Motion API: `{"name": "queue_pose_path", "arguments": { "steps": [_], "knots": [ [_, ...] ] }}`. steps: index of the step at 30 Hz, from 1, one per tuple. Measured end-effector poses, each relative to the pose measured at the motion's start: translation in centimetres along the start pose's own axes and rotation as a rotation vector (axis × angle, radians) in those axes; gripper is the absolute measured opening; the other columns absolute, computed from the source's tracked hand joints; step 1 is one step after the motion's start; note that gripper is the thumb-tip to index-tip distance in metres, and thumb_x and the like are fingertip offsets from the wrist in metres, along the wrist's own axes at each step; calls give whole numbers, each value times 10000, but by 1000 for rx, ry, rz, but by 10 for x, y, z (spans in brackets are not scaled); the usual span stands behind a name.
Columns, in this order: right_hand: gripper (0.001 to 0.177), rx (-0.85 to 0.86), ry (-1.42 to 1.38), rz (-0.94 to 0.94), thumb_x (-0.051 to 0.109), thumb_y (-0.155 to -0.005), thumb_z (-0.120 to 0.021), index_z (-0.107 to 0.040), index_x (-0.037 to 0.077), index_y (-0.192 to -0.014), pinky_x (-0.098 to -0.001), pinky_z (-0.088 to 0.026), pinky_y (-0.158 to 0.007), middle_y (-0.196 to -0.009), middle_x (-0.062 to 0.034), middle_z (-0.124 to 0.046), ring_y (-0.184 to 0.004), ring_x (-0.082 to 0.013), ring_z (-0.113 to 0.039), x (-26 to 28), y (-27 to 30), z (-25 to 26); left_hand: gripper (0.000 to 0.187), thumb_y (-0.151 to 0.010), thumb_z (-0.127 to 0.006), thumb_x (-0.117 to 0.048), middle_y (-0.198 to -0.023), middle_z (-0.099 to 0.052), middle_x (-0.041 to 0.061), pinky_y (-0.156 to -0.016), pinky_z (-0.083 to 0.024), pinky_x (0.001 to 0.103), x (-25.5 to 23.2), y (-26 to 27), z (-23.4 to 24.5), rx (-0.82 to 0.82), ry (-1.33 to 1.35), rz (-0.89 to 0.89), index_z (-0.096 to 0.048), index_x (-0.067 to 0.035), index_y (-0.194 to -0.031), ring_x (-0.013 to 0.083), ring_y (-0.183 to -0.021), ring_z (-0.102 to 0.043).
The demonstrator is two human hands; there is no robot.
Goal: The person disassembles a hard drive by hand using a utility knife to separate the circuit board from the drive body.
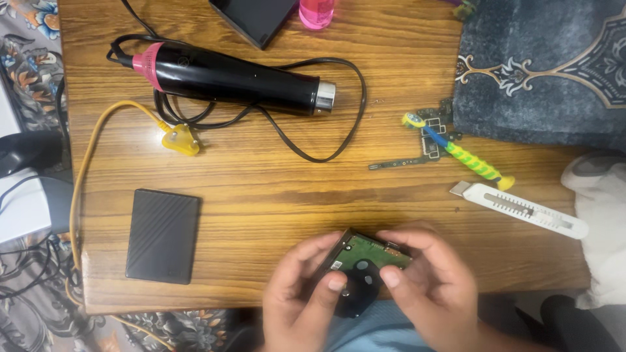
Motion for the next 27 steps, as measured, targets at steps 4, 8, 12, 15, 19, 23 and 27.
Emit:
{"name": "queue_pose_path", "arguments": {
  "steps": [4,8,12,15,19,23,27],
  "knots": [
    [425,43,-111,-155,-60,-949,-629,-534,-123,-1358,-381,-522,-1036,-1289,-201,-626,-1215,-232,-631,-3,-2,2,457,-969,-682,-10,-1341,-698,214,-1098,-489,366,-1,0,1,22,-9,-5,-544,82,-1395,241,-1261,-661],
    [388,71,-128,-160,-64,-967,-627,-543,-122,-1341,-374,-526,-1024,-1261,-192,-641,-1200,-222,-637,-7,0,5,462,-970,-690,-8,-1332,-703,221,-1092,-495,374,0,1,1,16,4,-17,-543,86,-1398,247,-1255,-667],
    [357,46,-122,-218,-64,-969,-625,-551,-108,-1315,-356,-535,-965,-1206,-174,-660,-1138,-201,-642,-15,6,10,462,-978,-692,-20,-1334,-705,219,-1098,-493,373,-2,1,0,40,-14,-30,-542,85,-1402,245,-1259,-668],
    [364,25,-100,-241,-60,-948,-624,-537,-86,-1300,-341,-542,-950,-1181,-147,-650,-1116,-176,-637,-19,8,12,470,-978,-702,-35,-1336,-706,220,-1104,-495,378,-3,1,-1,54,-20,-37,-540,85,-1402,247,-1259,-670],
    [354,14,-68,-242,-52,-960,-620,-540,-79,-1303,-300,-525,-881,-1159,-128,-638,-1044,-138,-614,-24,10,12,480,-984,-714,-56,-1341,-706,224,-1117,-499,386,-5,2,-3,77,-29,-76,-538,86,-1407,250,-1265,-675],
    [348,16,-51,-229,-38,-964,-605,-526,-70,-1301,-291,-524,-915,-1166,-117,-630,-1062,-126,-608,-22,10,9,498,-963,-732,-56,-1322,-717,224,-1098,-508,383,-5,2,-4,48,-70,-83,-543,83,-1402,247,-1246,-684],
    [339,23,-74,-213,-34,-974,-604,-524,-72,-1301,-295,-523,-927,-1189,-111,-609,-1084,-129,-600,-20,9,7,479,-968,-725,-38,-1317,-721,219,-1092,-512,373,-4,2,-3,43,-90,-86,-549,81,-1397,243,-1242,-686]
  ]
}}
Point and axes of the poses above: each hand's wrist, its own y-axis away from the middle knuckle, its own z-axis out of the back of the hand, x = y × z, the point moved 4 cm from there along -y, towards the middle knuckle
